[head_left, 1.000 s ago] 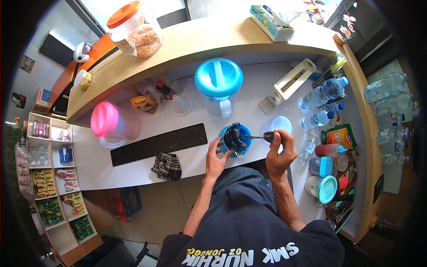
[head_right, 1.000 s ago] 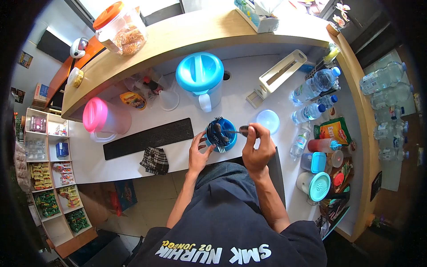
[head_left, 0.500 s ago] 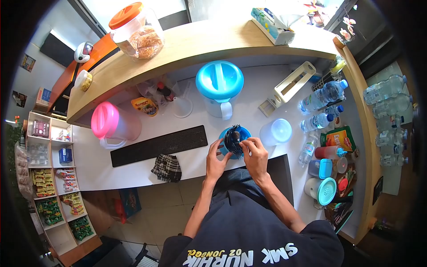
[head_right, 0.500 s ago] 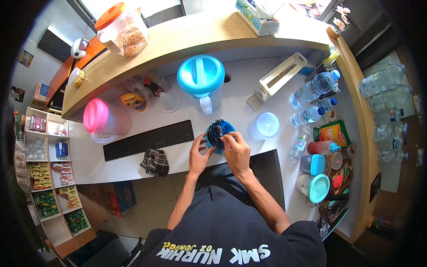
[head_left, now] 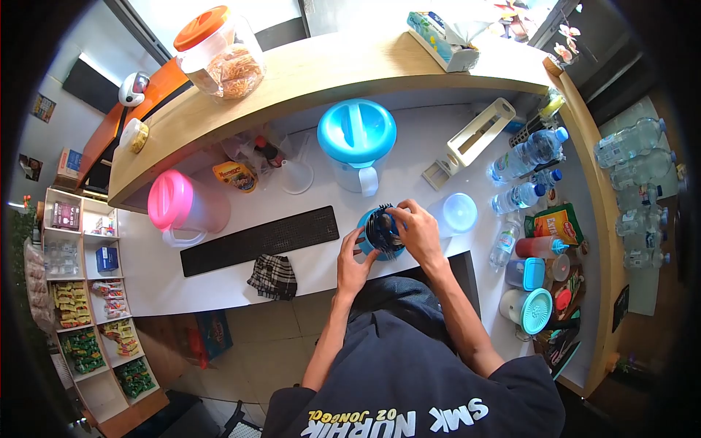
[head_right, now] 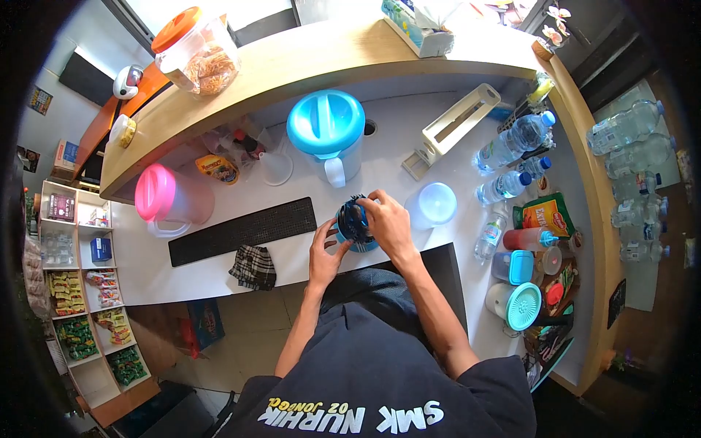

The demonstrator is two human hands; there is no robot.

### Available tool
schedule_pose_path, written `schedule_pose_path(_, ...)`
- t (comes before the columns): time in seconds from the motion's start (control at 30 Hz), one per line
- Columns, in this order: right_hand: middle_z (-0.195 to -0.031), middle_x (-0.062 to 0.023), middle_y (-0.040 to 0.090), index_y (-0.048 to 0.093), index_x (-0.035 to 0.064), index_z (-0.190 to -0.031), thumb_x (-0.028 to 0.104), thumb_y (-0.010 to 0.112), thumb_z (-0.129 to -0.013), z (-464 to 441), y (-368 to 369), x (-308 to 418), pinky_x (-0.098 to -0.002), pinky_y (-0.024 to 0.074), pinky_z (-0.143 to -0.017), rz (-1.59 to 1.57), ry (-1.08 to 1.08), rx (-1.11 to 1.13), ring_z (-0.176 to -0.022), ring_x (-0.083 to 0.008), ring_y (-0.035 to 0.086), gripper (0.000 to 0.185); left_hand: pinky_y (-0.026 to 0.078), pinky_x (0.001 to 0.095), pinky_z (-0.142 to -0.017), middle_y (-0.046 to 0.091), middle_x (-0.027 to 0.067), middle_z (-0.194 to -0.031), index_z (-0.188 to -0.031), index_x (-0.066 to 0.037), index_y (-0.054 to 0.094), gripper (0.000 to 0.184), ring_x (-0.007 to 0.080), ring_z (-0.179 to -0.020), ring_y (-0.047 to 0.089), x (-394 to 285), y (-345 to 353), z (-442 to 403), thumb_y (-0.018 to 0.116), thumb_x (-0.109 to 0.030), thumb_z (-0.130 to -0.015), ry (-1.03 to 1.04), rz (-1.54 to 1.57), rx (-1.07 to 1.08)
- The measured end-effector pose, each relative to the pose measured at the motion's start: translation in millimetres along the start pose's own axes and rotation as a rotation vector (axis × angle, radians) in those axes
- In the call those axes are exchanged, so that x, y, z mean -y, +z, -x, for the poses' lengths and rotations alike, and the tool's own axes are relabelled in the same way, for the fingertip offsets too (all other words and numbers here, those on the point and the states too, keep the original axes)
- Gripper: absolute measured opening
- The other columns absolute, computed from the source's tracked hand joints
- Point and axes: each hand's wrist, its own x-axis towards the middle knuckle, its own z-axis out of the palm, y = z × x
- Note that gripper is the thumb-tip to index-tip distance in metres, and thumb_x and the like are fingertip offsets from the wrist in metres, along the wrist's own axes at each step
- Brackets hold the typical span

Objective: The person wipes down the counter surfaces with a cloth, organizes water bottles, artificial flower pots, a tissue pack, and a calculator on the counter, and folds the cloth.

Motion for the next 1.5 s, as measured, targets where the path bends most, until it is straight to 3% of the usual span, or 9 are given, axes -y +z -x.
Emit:
schedule_pose_path(0.3,-0.096,-0.0081,0.067,0.068,0.0126,-0.109,0.004,0.065,-0.086,-9.6,-2.4,-9.7,-0.0404,0.0571,-0.072,0.067,-0.131,0.094,-0.088,-0.0290,0.069,0.024,0.054,0.0391,-0.091,0.056,0.0125,-0.139,-0.143,-0.005,0.052,0.069,0.0269,-0.119,0.061,1.0,-0.2,0.0,0.083,-0.023,-0.083,0.008,-0.004,-0.004)
schedule_pose_path(0.6,-0.085,-0.0124,0.070,0.069,0.0083,-0.097,0.016,0.072,-0.083,-12.3,-12.3,2.4,-0.0439,0.0559,-0.070,0.183,0.030,0.293,-0.084,-0.0327,0.069,0.016,0.054,0.0397,-0.092,0.056,0.0129,-0.139,-0.142,-0.006,0.052,0.069,0.0259,-0.118,0.061,2.3,-0.6,-1.1,0.083,-0.025,-0.083,-0.004,-0.003,0.003)
schedule_pose_path(0.7,-0.087,-0.0139,0.072,0.069,0.0061,-0.094,0.014,0.072,-0.085,-8.5,-11.7,-1.4,-0.0430,0.0553,-0.071,0.056,0.160,0.180,-0.081,-0.0342,0.069,0.013,0.054,0.0398,-0.092,0.056,0.0127,-0.139,-0.142,-0.006,0.052,0.070,0.0259,-0.118,0.061,0.3,-0.3,-1.3,0.084,-0.025,-0.083,-0.003,-0.011,0.002)
schedule_pose_path(0.8,-0.092,-0.0148,0.073,0.068,0.0057,-0.099,0.011,0.071,-0.086,-6.0,-29.6,-1.1,-0.0428,0.0544,-0.070,-0.120,0.116,-0.014,-0.081,-0.0346,0.070,0.014,0.055,0.0399,-0.092,0.056,0.0126,-0.139,-0.142,-0.006,0.053,0.069,0.0259,-0.119,0.061,0.6,-2.3,-2.2,0.084,-0.024,-0.083,-0.004,-0.027,0.004)
schedule_pose_path(0.93,-0.092,-0.0132,0.074,0.067,0.0059,-0.116,0.000,0.070,-0.089,-3.3,-74.4,30.3,-0.0322,0.0535,-0.066,-0.265,0.277,-0.182,-0.076,-0.0202,0.071,0.027,0.054,0.0403,-0.092,0.056,0.0127,-0.139,-0.142,-0.006,0.053,0.069,0.0260,-0.119,0.061,0.2,-0.4,-3.2,0.083,-0.024,-0.083,-0.010,-0.021,-0.001)
schedule_pose_path(0.97,-0.092,-0.0130,0.074,0.067,0.0038,-0.121,-0.003,0.069,-0.090,2.0,-78.1,29.7,-0.0278,0.0537,-0.066,-0.284,0.206,-0.259,-0.075,-0.0154,0.069,0.032,0.054,0.0402,-0.092,0.056,0.0127,-0.139,-0.142,-0.006,0.053,0.069,0.0260,-0.119,0.061,0.3,-0.1,-3.6,0.083,-0.024,-0.083,-0.011,-0.019,0.001)
schedule_pose_path(1.07,-0.094,-0.0143,0.074,0.066,0.0005,-0.122,-0.003,0.069,-0.090,14.8,-86.8,45.9,-0.0279,0.0555,-0.068,-0.334,0.147,-0.476,-0.074,-0.0168,0.070,0.033,0.054,0.0399,-0.093,0.056,0.0128,-0.139,-0.142,-0.006,0.053,0.068,0.0259,-0.119,0.061,0.7,-0.1,-4.8,0.083,-0.025,-0.084,-0.011,-0.015,0.005)
schedule_pose_path(1.27,-0.098,-0.0158,0.074,0.066,-0.0027,-0.118,-0.006,0.068,-0.089,23.3,-60.1,60.3,-0.0288,0.0563,-0.062,-0.303,0.010,-0.431,-0.075,-0.0186,0.073,0.029,0.054,0.0390,-0.093,0.056,0.0125,-0.138,-0.142,-0.007,0.052,0.069,0.0256,-0.119,0.060,0.8,1.0,-6.5,0.083,-0.022,-0.083,-0.006,-0.010,0.002)
schedule_pose_path(1.5,-0.098,-0.0115,0.070,0.069,0.0021,-0.114,-0.003,0.066,-0.088,35.9,-8.2,33.9,-0.0372,0.0559,-0.066,-0.157,0.017,-0.185,-0.077,-0.0289,0.071,0.026,0.054,0.0391,-0.092,0.057,0.0123,-0.138,-0.142,-0.007,0.053,0.068,0.0258,-0.119,0.061,-1.4,1.2,-5.2,0.083,-0.017,-0.082,-0.010,-0.017,0.000)
